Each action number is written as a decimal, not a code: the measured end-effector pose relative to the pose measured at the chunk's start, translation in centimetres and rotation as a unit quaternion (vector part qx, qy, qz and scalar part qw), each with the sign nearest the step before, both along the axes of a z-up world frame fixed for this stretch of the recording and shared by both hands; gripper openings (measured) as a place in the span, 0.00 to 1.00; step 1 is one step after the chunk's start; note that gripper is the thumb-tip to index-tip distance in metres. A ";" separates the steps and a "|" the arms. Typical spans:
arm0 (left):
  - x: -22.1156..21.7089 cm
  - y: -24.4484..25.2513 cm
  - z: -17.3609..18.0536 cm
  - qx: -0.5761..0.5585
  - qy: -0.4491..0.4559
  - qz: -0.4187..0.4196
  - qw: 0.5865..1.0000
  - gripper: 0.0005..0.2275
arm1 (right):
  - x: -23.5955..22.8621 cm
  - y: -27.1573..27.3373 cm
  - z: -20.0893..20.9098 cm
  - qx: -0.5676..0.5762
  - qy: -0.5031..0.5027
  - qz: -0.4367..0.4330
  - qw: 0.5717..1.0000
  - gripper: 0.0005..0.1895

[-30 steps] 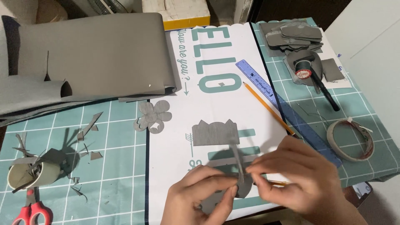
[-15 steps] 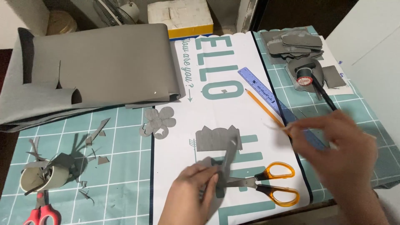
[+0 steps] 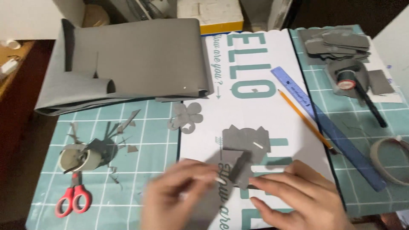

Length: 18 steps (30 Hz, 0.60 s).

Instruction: Cutting small strips of double-sided tape and applying them to a grey material cutout for assembly.

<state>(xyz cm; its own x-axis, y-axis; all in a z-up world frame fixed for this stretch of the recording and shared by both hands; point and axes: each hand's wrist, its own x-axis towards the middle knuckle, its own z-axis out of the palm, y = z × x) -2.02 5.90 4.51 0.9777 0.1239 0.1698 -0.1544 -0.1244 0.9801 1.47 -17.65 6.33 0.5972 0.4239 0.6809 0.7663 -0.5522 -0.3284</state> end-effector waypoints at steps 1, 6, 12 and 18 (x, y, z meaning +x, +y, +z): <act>-0.2 2.0 0.6 0.072 -0.091 0.023 0.993 0.08 | 0.3 -0.2 0.3 -0.015 -0.005 0.014 1.000 0.10; -2.9 13.5 0.7 0.234 -0.044 0.354 0.904 0.05 | 0.7 -2.6 -2.2 -0.012 0.047 -0.008 0.999 0.06; -2.8 18.2 -0.2 0.371 0.065 0.413 0.829 0.03 | 1.7 -4.0 -3.2 -0.021 0.075 -0.029 0.997 0.04; -2.5 23.8 -5.1 0.459 0.108 0.341 0.813 0.06 | 4.2 -4.8 -4.2 -0.051 0.078 -0.080 0.992 0.04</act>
